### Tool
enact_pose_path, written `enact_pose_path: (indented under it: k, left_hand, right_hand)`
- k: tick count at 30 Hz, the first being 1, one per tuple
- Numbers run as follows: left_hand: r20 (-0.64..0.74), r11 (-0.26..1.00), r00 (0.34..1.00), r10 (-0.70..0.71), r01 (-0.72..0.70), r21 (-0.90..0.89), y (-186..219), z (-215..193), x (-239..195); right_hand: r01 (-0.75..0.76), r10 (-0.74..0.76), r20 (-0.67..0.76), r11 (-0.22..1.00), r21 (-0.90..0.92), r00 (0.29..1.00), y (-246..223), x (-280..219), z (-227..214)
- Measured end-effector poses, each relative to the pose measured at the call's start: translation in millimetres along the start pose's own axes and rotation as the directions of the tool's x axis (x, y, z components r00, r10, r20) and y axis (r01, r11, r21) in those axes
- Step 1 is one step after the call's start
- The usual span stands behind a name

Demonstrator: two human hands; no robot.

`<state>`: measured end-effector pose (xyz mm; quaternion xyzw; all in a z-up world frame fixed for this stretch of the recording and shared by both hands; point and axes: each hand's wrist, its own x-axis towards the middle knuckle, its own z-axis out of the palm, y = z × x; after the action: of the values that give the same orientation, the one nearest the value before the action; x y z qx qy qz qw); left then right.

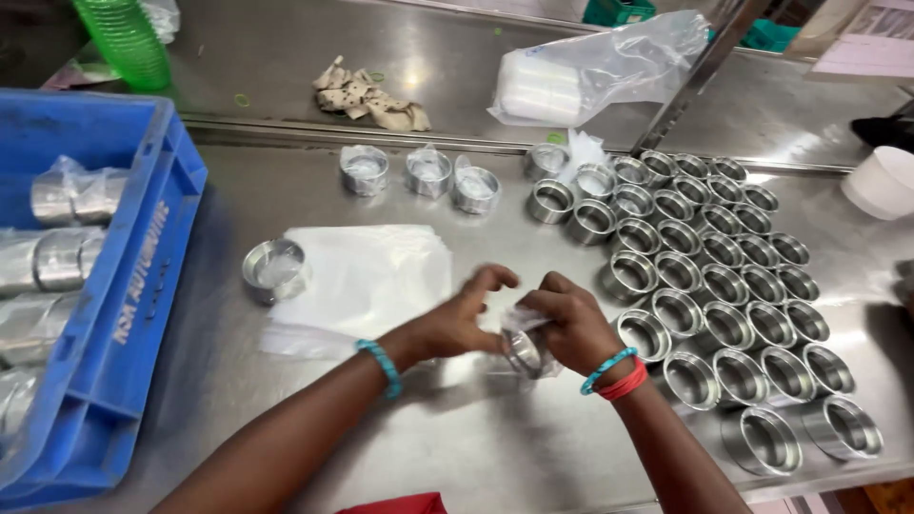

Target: The person takes metal rings from a table, places them individually into plastic bags, and stacks the packaged rings into a blue plastic crate.

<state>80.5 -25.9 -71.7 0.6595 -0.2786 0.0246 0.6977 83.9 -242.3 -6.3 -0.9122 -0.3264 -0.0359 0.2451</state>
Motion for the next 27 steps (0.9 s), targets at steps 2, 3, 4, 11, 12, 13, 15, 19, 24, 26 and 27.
enact_pose_path:
  k: [2, 3, 4, 11, 12, 13, 15, 19, 24, 26, 27]
  left_hand:
    - [0.158, 0.938, 0.987, -0.004, -0.051, 0.342, 4, 19, 11]
    - [0.151, 0.934, 0.989, 0.003, -0.057, 0.352, -6, 26, 14]
    - [0.149, 0.927, 0.986, -0.071, 0.01, 0.374, -15, 32, 18]
    - [-0.011, 0.835, 0.952, -0.307, 0.274, 0.478, -65, 47, 46]
    - [-0.016, 0.834, 0.952, -0.307, 0.277, 0.477, -51, 45, 47]
    - [0.032, 0.866, 0.922, -0.385, 0.349, 0.357, -36, 41, 49]
    - [0.093, 0.875, 0.886, -0.453, 0.422, 0.237, -24, 33, 52]
    - [0.06, 0.843, 0.931, -0.36, 0.297, 0.449, -27, 14, 68]
    - [0.06, 0.58, 0.977, -0.206, 0.072, 0.811, -35, -84, 92]
    - [-0.132, 0.076, 0.969, -0.211, 0.151, 0.986, -34, -151, 90]
    - [-0.122, 0.08, 0.969, -0.213, 0.142, 0.987, -47, -176, 81]
  right_hand:
    - [0.065, -0.064, -0.019, 0.995, 0.069, 0.998, 14, 1, 1]
    - [0.081, -0.079, -0.023, 0.994, 0.068, 0.997, 4, -3, -2]
    - [0.171, -0.172, -0.059, 0.985, -0.021, 0.983, -5, -8, -4]
    - [0.166, -0.296, -0.292, 0.902, -0.398, 0.91, 17, -45, 37]
    - [0.171, -0.299, -0.289, 0.902, -0.397, 0.909, 16, -48, 44]
    - [0.128, -0.226, -0.378, 0.955, -0.268, 0.898, 14, -49, 53]
    - [0.087, -0.137, -0.459, 0.988, -0.129, 0.878, 9, -47, 66]
    - [-0.018, 0.331, -0.325, 0.725, 0.688, 0.886, 15, -36, 54]
    - [-0.022, 0.218, -0.307, 0.845, 0.535, 0.926, 64, -31, -7]
    - [-0.13, 0.118, -0.362, 0.991, -0.01, 0.925, 111, -38, -33]
    - [-0.141, 0.127, -0.365, 0.99, -0.01, 0.922, 149, -46, -50]
